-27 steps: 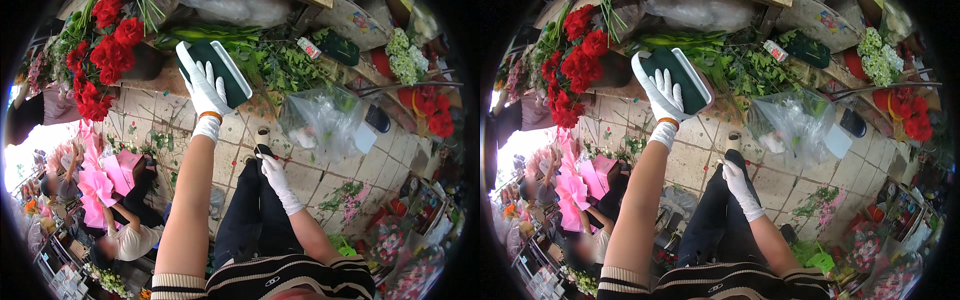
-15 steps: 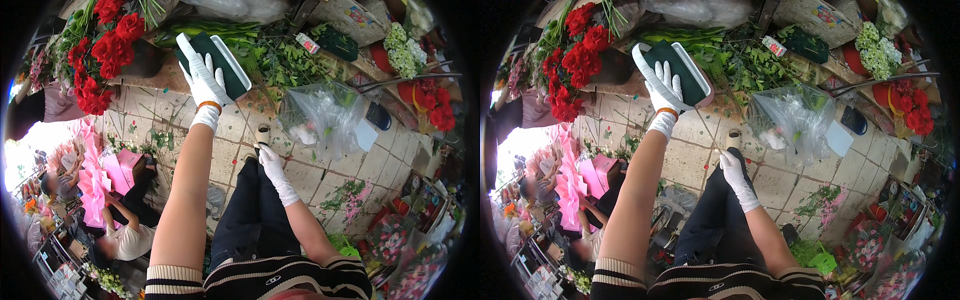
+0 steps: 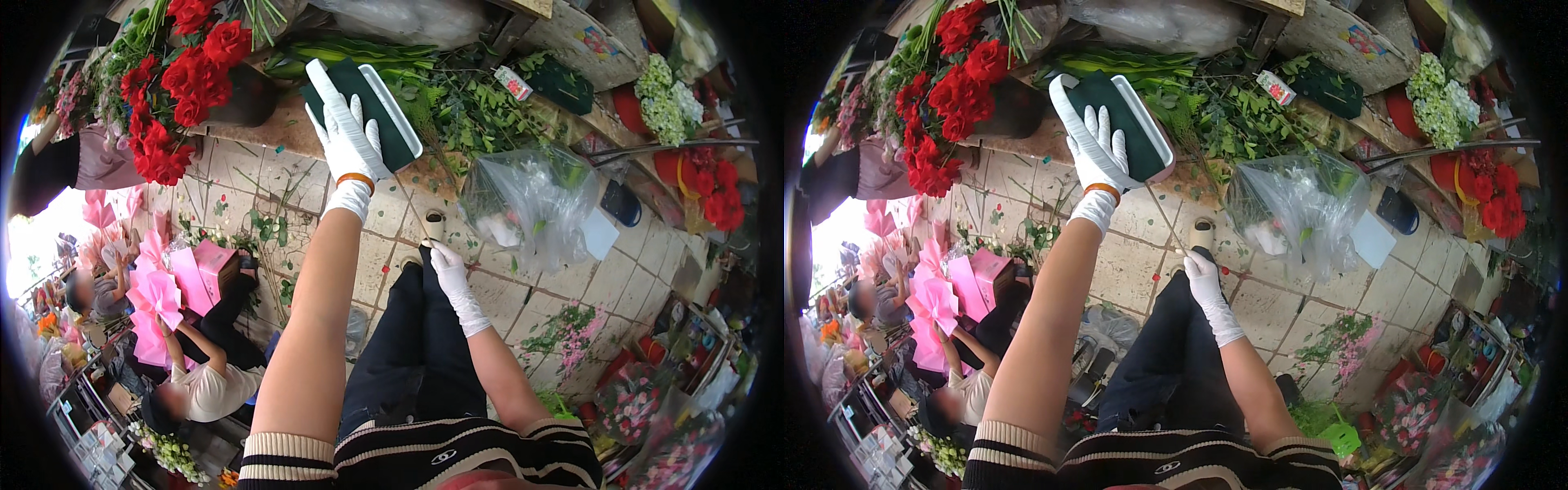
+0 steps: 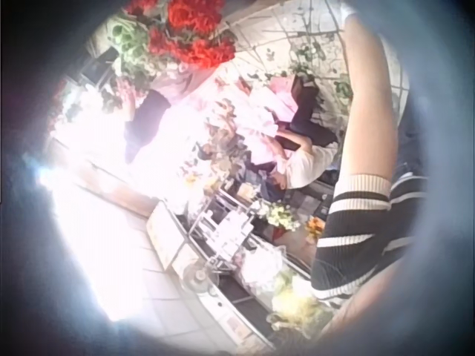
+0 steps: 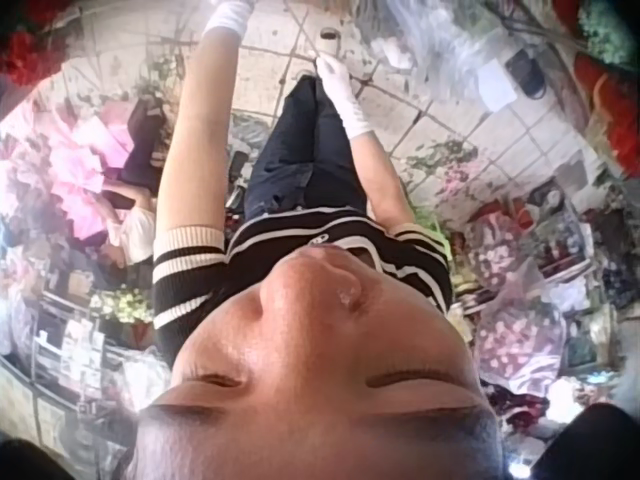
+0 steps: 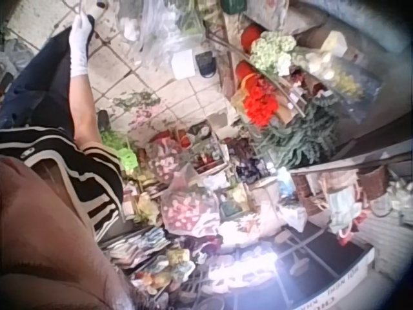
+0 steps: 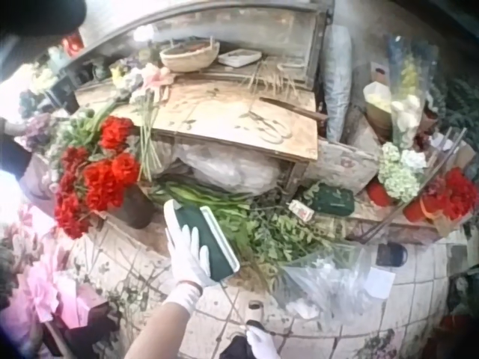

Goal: The person prepares a floral arrangement by placing a green floral foam block into a pink basket, securing it with tape, and adding stems of green foliage.

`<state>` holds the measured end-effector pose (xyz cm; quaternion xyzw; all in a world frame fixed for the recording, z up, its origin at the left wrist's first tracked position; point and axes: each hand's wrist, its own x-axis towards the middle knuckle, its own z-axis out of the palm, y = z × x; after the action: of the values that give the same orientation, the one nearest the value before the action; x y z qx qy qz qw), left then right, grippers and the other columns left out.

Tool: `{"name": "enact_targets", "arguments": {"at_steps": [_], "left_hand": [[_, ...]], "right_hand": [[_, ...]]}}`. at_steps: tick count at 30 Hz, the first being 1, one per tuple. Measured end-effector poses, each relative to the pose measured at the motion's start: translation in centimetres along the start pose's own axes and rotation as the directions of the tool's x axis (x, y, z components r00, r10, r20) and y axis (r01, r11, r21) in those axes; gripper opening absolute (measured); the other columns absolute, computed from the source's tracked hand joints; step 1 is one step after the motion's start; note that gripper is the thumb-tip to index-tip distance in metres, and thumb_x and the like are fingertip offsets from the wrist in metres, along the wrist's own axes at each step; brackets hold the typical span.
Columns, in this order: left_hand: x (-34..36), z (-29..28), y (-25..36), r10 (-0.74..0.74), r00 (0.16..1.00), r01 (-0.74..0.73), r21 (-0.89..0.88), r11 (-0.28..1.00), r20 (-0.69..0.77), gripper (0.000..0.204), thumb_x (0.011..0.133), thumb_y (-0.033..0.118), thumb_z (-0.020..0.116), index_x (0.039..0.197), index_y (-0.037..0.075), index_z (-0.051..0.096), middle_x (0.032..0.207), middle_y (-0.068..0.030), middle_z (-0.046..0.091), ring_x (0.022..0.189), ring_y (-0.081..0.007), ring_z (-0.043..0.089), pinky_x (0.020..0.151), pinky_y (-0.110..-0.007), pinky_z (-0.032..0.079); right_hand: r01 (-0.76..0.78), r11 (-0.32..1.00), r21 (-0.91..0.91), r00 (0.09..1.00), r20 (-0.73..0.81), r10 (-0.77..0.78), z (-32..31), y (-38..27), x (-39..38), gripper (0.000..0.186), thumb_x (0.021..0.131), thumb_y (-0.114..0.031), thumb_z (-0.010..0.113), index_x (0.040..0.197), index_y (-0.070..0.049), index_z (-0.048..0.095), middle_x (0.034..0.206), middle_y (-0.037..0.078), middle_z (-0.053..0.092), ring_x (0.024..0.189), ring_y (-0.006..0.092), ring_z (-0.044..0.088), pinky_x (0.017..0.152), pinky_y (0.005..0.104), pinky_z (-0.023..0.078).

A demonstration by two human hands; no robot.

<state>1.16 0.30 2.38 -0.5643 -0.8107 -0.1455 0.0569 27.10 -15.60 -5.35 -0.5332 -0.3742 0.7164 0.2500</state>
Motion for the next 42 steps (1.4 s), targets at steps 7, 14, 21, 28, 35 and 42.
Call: {"name": "enact_targets", "arguments": {"at_steps": [7, 14, 21, 28, 35, 42], "left_hand": [[-0.2, -0.8, -0.4, -0.08, 0.996, 0.082, -0.074, 0.994, 0.027, 0.051, 0.095, 0.028, 0.04, 0.14, 0.004, 0.037, 0.149, -0.0153, 0.03, 0.138, -0.0291, 0.025, 0.113, -0.048, 0.008], [1.0, -4.4, 1.5, -0.173, 0.982, 0.184, -0.158, 0.97, 0.08, 0.053, 0.086, 0.022, 0.056, 0.135, 0.007, 0.044, 0.139, -0.0162, 0.041, 0.133, -0.036, 0.029, 0.113, -0.042, 0.018], [0.3, -1.7, -0.1, -0.103, 0.992, 0.107, -0.057, 0.993, 0.067, 0.054, 0.091, 0.025, 0.048, 0.139, 0.005, 0.037, 0.145, -0.0123, 0.035, 0.137, -0.0284, 0.026, 0.115, -0.043, 0.01], [0.8, -3.0, 0.4, -0.108, 0.992, 0.112, -0.068, 0.991, 0.058, 0.053, 0.088, 0.023, 0.052, 0.137, 0.004, 0.043, 0.142, -0.0125, 0.039, 0.135, -0.0309, 0.028, 0.114, -0.044, 0.013], [0.8, -2.9, 0.3, -0.104, 0.994, 0.108, -0.11, 0.988, 0.039, 0.052, 0.088, 0.022, 0.053, 0.136, 0.003, 0.043, 0.143, -0.0156, 0.037, 0.135, -0.0313, 0.028, 0.113, -0.045, 0.015], [1.3, -3.6, 0.6, -0.137, 0.98, 0.153, -0.099, 0.983, 0.147, 0.06, 0.089, 0.018, 0.048, 0.144, 0.006, 0.027, 0.145, -0.0108, 0.035, 0.136, -0.0267, 0.028, 0.113, -0.042, 0.015]], "right_hand": [[-0.013, 0.999, -0.047, 1.0, 0.018, 0.014, 0.2, -0.8, 0.3, 0.024, 0.093, -0.012, 0.052, 0.11, -0.002, 0.065, 0.069, -0.008, 0.046, 0.058, 0.0028, 0.036, 0.052, 0.0195, 0.031], [-0.006, 0.996, -0.093, 1.0, 0.02, 0.008, 0.4, -2.0, 0.1, 0.025, 0.093, -0.012, 0.05, 0.11, 0.0, 0.065, 0.07, -0.007, 0.047, 0.058, 0.003, 0.036, 0.052, 0.0197, 0.031], [-0.011, 0.998, -0.064, 1.0, 0.022, 0.013, 0.9, -2.9, 0.5, 0.026, 0.095, -0.016, 0.053, 0.111, 0.002, 0.063, 0.072, -0.008, 0.048, 0.059, 0.0021, 0.036, 0.052, 0.0185, 0.031], [-0.001, 0.997, -0.077, 0.999, 0.032, 0.003, 1.5, -3.4, 1.3, 0.025, 0.095, -0.017, 0.052, 0.108, 0.001, 0.064, 0.07, -0.008, 0.045, 0.06, 0.002, 0.037, 0.052, 0.0187, 0.032], [-0.005, 0.995, -0.104, 1.0, 0.013, 0.007, 3.5, -5.4, 2.8, 0.025, 0.095, -0.016, 0.05, 0.109, -0.002, 0.065, 0.064, -0.009, 0.039, 0.053, 0.0013, 0.033, 0.047, 0.0175, 0.027], [0.055, 0.996, -0.075, 0.998, 0.018, -0.054, 5.5, -6.8, 5.8, 0.023, 0.094, -0.015, 0.051, 0.104, -0.001, 0.065, 0.064, -0.008, 0.04, 0.055, 0.0022, 0.035, 0.048, 0.0189, 0.028]]}}
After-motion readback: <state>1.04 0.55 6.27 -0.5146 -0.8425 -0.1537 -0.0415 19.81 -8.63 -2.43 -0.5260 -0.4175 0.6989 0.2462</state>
